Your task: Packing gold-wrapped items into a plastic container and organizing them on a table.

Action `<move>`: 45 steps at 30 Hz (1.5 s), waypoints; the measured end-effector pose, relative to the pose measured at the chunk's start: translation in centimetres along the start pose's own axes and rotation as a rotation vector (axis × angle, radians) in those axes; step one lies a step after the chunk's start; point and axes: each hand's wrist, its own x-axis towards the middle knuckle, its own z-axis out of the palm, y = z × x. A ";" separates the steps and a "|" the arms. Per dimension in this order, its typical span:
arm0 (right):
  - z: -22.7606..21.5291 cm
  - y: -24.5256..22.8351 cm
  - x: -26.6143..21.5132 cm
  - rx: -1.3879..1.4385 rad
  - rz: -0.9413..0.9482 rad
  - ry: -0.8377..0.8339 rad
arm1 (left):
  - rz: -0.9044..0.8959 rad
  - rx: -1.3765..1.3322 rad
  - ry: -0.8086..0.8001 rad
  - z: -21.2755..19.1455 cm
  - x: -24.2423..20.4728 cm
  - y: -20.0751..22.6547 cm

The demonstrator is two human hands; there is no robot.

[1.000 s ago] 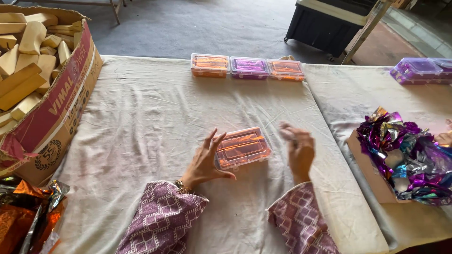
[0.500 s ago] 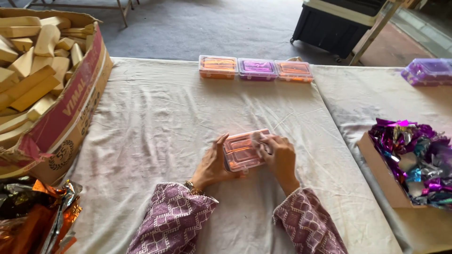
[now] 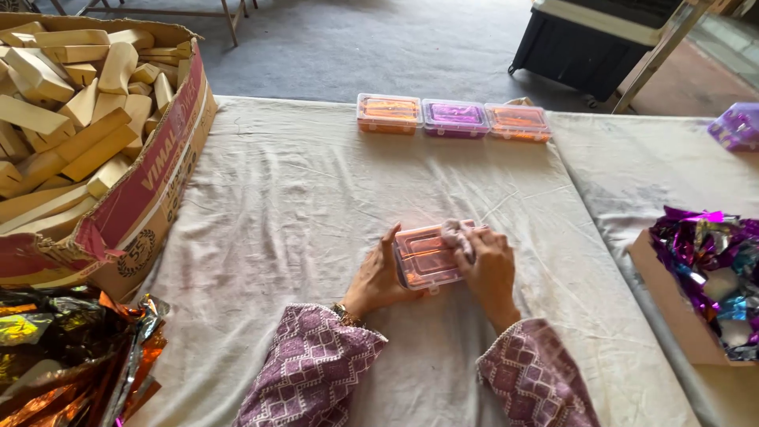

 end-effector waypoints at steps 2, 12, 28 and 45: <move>-1.3 -2.2 -0.2 -0.036 0.033 -0.044 | -0.032 0.011 -0.026 -0.5 0.1 0.4; 0.0 -1.6 0.6 0.043 -0.217 -0.052 | -0.060 -0.001 -0.035 0.0 0.0 -0.3; -3.9 -2.8 -0.4 0.408 -0.435 -0.166 | -0.113 0.072 -0.079 -1.0 0.4 0.9; -2.0 -4.1 -0.8 0.209 -0.398 -0.024 | -0.152 0.036 -0.076 -1.3 0.7 1.8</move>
